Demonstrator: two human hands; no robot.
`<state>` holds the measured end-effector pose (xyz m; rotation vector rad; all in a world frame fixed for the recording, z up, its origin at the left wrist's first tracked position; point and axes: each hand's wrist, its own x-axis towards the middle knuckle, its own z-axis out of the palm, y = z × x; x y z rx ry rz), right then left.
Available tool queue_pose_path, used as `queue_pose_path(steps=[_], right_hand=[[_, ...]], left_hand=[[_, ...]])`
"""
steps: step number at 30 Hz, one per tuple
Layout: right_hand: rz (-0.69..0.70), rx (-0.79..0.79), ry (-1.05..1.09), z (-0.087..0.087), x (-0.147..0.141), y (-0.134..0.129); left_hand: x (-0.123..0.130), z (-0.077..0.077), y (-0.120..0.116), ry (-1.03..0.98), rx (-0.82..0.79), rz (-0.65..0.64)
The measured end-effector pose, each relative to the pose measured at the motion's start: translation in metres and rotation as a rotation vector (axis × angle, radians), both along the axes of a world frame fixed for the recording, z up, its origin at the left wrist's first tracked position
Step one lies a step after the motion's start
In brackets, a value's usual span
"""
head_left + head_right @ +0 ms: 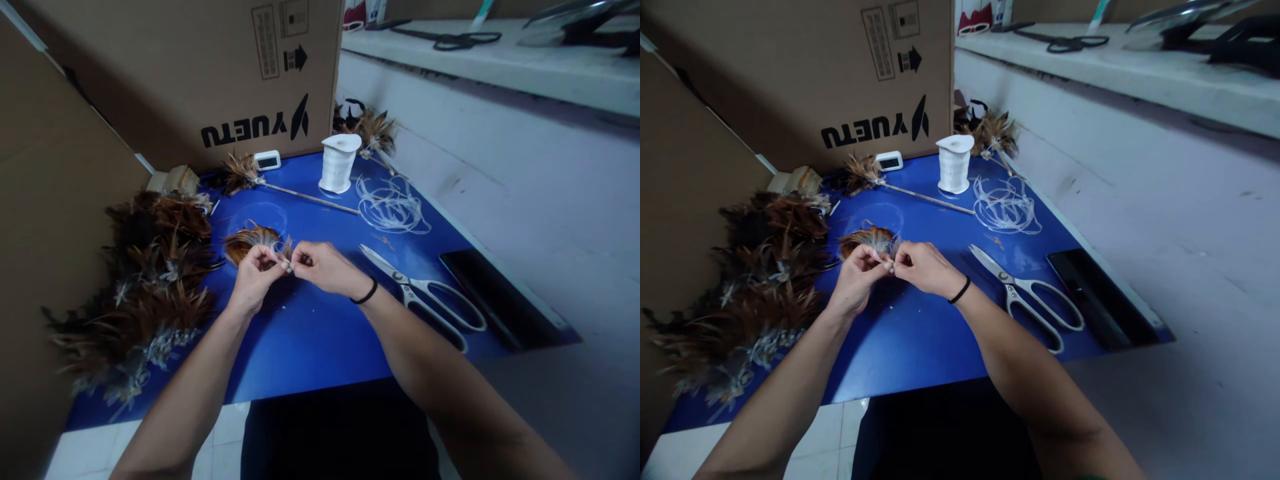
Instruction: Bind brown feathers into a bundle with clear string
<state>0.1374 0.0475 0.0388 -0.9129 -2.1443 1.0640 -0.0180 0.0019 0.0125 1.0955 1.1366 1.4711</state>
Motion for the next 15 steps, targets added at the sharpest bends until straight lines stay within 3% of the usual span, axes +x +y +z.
queue_pose_path(steps=[4,10,15], right_hand=[[-0.003,-0.009,0.027,-0.0023,-0.0009,0.0009],[-0.002,-0.119,0.163,-0.0017,0.004,0.0054],[-0.023,-0.121,0.175,-0.0041,0.0027,0.0059]], left_hand=[[0.0022,-0.0024,0.0001,0.092,0.058,0.072],[0.0028,-0.0005,-0.0008,0.061,0.067,0.116],[0.0032,-0.0004,-0.0011,0.047,0.074,0.146]])
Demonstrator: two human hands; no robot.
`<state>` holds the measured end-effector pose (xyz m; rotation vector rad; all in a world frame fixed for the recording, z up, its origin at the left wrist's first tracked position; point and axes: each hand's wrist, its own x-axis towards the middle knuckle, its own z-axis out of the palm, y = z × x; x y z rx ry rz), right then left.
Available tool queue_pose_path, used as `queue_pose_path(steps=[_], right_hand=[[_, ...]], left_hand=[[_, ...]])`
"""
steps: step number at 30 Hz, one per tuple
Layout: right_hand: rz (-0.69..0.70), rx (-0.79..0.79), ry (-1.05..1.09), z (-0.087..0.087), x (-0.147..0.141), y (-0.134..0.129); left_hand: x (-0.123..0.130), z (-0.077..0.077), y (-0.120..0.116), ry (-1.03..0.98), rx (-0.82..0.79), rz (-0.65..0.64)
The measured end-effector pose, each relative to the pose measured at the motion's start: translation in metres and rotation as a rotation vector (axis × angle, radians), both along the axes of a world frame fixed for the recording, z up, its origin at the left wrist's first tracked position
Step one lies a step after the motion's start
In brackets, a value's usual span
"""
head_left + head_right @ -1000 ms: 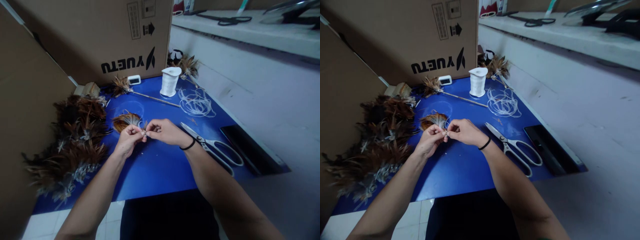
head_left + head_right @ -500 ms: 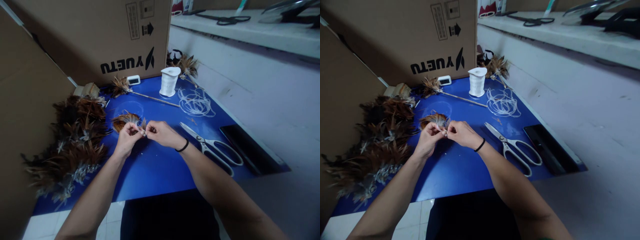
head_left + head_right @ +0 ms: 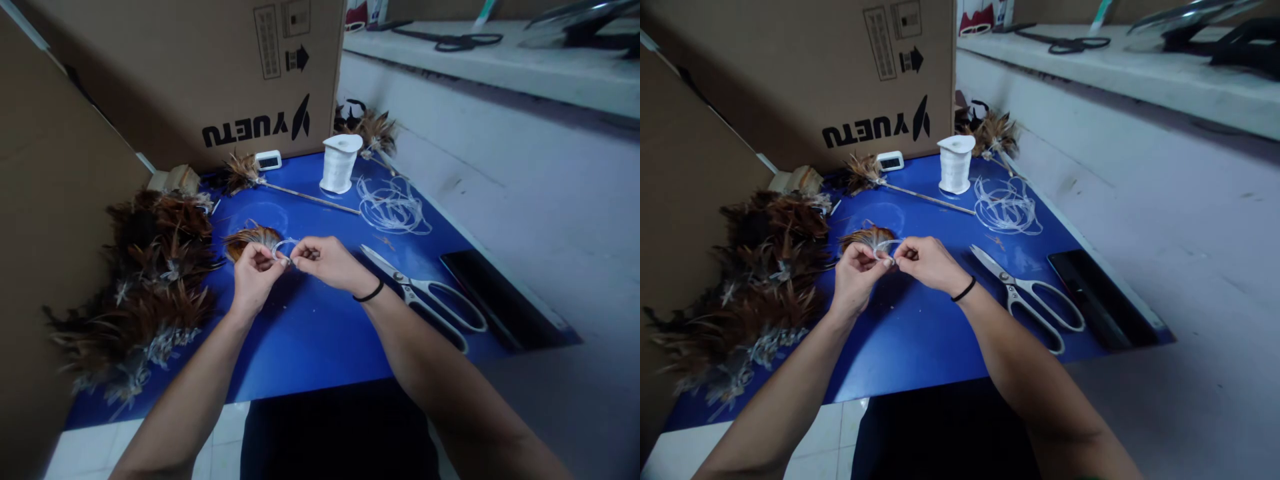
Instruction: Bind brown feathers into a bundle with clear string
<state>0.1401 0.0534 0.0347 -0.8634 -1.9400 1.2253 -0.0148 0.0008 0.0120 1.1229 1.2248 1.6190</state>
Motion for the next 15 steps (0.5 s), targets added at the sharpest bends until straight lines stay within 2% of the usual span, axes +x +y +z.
queue_pose_path(steps=[8,15], right_hand=[[-0.039,-0.024,-0.031,-0.0057,-0.0039,-0.0007],[-0.056,-0.091,-0.053,-0.0003,-0.0057,-0.0022]], left_hand=[[0.0021,-0.0018,0.0001,0.047,0.031,0.037],[0.0056,0.0024,-0.0042,0.064,0.039,0.055]])
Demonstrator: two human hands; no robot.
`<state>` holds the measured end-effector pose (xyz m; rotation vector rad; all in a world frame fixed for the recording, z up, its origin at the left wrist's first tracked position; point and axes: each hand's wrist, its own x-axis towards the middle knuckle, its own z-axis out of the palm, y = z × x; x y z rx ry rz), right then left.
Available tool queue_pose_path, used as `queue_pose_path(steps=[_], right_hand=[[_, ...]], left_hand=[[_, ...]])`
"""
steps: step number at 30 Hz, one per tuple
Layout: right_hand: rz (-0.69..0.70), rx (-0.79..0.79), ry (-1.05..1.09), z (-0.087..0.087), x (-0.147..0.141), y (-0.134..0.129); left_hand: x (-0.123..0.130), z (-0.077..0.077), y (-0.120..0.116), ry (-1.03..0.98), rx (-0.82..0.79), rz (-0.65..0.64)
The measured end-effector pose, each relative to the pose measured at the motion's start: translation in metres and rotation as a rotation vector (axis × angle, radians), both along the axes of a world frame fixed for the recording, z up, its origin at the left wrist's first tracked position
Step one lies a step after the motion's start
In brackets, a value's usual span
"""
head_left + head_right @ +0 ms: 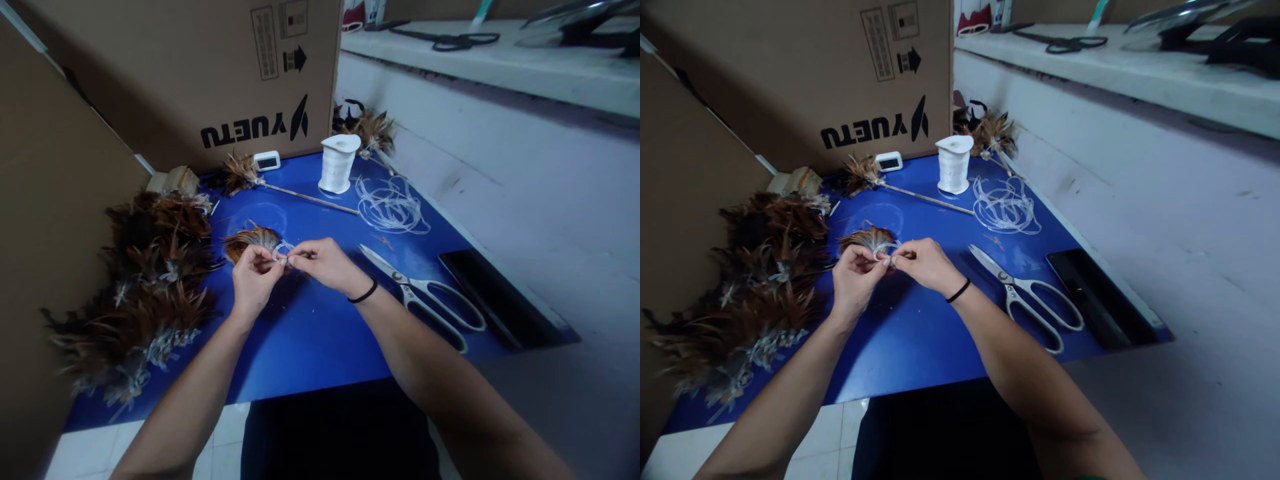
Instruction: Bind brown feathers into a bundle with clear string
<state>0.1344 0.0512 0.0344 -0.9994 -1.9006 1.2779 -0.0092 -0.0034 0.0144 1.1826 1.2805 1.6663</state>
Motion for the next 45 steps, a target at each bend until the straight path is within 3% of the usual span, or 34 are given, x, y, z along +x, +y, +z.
queue_pose_path(steps=[7,14,23,30,34,38,45], right_hand=[[-0.015,-0.263,0.124,0.006,-0.002,-0.003],[-0.055,-0.202,0.16,0.007,-0.002,-0.004],[-0.105,0.207,0.059,0.002,-0.001,-0.007],[-0.087,0.604,-0.055,0.002,-0.004,-0.014],[-0.08,0.89,-0.2,-0.008,-0.004,-0.012],[-0.03,1.164,-0.327,-0.007,-0.003,-0.012],[0.068,1.337,-0.344,-0.001,-0.004,-0.012]], left_hand=[[0.003,0.002,-0.002,0.001,0.011,0.006],[0.003,0.002,-0.003,0.001,0.025,0.019],[0.002,-0.002,0.0,0.003,0.023,0.062],[0.004,-0.003,0.002,-0.128,-0.016,0.079],[0.005,-0.001,0.002,-0.195,-0.072,0.087],[0.005,-0.001,0.002,-0.265,-0.126,0.094],[0.004,0.001,0.002,-0.352,-0.212,0.122]])
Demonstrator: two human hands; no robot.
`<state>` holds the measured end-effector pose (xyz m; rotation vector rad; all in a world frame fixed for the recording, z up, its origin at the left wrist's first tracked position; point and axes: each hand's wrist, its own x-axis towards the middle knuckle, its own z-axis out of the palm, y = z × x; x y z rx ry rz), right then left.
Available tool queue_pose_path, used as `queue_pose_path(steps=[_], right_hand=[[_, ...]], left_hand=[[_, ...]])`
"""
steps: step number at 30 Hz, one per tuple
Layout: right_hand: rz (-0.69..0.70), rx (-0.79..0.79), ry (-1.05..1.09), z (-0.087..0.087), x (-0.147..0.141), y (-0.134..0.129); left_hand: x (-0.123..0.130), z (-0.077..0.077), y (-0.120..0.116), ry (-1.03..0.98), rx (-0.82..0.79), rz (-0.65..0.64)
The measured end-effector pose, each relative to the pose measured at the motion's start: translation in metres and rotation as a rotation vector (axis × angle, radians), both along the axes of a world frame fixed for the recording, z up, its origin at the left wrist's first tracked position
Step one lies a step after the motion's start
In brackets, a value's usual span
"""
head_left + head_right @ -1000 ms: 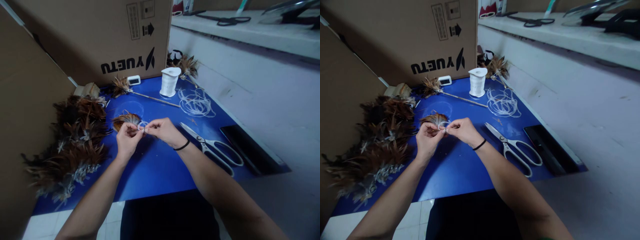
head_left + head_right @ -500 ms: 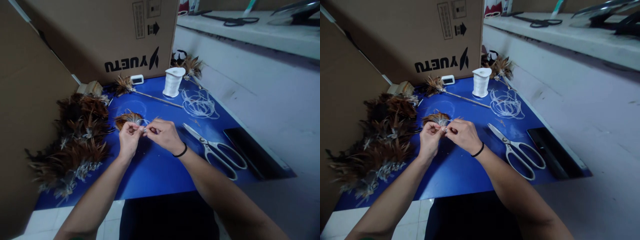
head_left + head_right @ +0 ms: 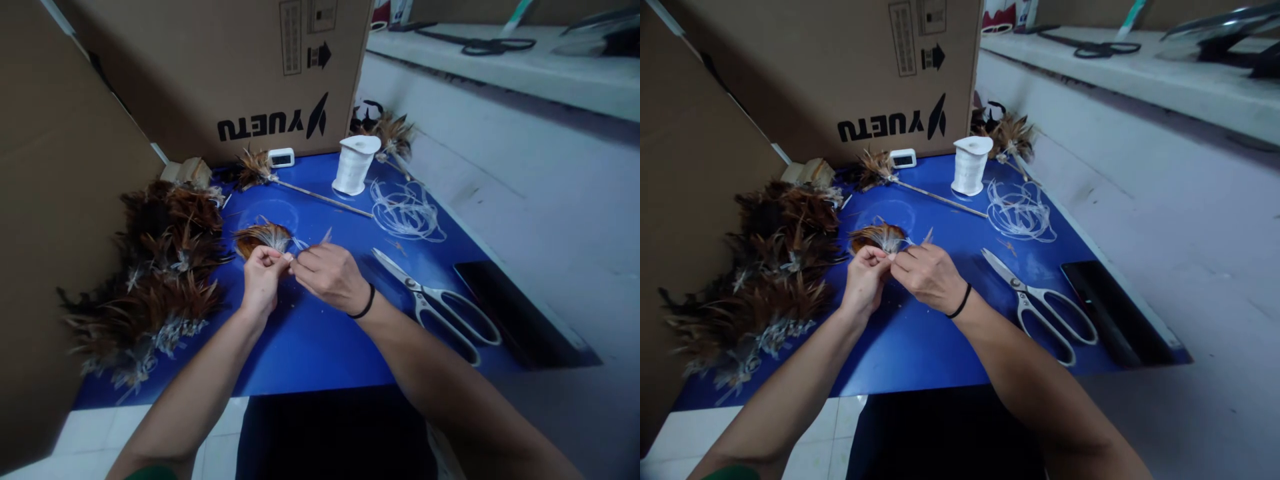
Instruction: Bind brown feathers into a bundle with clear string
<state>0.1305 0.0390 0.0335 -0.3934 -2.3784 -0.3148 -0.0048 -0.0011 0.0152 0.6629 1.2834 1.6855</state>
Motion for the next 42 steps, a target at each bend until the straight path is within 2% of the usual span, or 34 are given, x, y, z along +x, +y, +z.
queue_pose_path(steps=[5,13,27,30,34,39,42], right_hand=[[0.014,0.076,-0.042,-0.004,-0.003,-0.002],[0.04,0.158,-0.018,-0.007,-0.006,-0.006],[0.054,0.088,0.006,-0.011,-0.011,-0.007],[0.011,-0.028,0.031,-0.011,-0.009,-0.006],[-0.106,-0.318,0.141,-0.008,-0.003,0.001],[-0.033,-0.621,0.165,-0.008,0.003,0.011],[-0.03,-0.773,0.244,-0.006,0.004,0.013]], left_hand=[[-0.002,0.001,0.001,-0.068,-0.041,0.002],[-0.004,-0.002,0.001,-0.095,0.001,0.014],[-0.003,-0.002,0.0,-0.067,0.034,0.035],[-0.005,-0.001,0.002,-0.111,0.017,0.007],[-0.009,0.0,0.004,-0.185,-0.005,0.012],[-0.011,-0.001,0.006,-0.232,-0.024,-0.012],[-0.012,-0.003,0.006,-0.205,-0.064,-0.079]])
